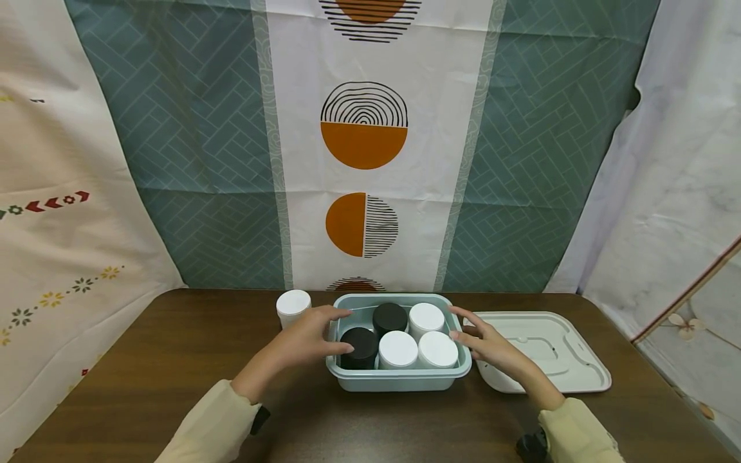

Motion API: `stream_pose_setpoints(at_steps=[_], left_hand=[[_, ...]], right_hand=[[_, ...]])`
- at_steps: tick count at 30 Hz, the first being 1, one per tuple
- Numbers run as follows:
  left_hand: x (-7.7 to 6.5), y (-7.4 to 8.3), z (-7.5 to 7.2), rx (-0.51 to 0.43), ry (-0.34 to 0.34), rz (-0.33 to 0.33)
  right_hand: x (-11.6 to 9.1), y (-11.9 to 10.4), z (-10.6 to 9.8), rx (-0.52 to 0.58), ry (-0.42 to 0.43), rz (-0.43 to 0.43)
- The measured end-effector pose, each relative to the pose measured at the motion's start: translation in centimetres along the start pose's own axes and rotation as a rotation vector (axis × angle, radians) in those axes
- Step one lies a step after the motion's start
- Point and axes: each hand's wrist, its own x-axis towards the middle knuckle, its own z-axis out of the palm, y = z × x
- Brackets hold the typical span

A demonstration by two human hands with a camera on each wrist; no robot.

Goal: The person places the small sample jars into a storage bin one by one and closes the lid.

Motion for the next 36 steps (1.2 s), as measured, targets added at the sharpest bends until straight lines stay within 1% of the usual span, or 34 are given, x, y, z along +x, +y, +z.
stream_pose_setpoints(at_steps=[4,7,9,14,18,22,25,29,33,36], left_hand=[[-0.5,-1.2,-0.5,-0.006,0.124,-0.045],[-0.8,-2.5,-1.0,-0.002,0.22,-0.056],[-1.0,-3.4,-1.3,-0.01,0.271,-0.081],[-1.4,-5.7,-2.0,-0.043,0.359,-0.161],[-1.5,-7.4,-2.2,-0.024,0.404,-0.2],[-1.6,-8.7,-2.1,-0.012,0.41,-0.244],[-1.7,-9.3,-1.9,0.001,0.381,-0.284],[-1.6,-9.7,-1.5,0.015,0.34,-0.327],[-1.5,-9.7,-1.2,0.01,0.326,-0.337],[-1.4,-9.7,-1.1,0.001,0.334,-0.331]], right_hand=[[0.0,0.0,0.0,0.005,-0.001,0.003],[0.0,-0.1,0.0,0.003,0.0,0.006],[0.0,-0.1,0.0,0.001,0.003,0.007],[0.0,-0.2,0.0,0.005,0.006,0.009],[0.0,-0.2,0.1,0.016,0.009,0.013],[0.1,-0.1,0.1,0.02,0.013,0.013],[0.0,0.0,0.1,0.024,0.014,0.008],[0.0,0.0,0.1,0.021,0.013,0.003],[0.0,0.0,0.1,0.01,0.01,0.006],[-0.1,-0.1,0.1,0.01,0.004,0.004]])
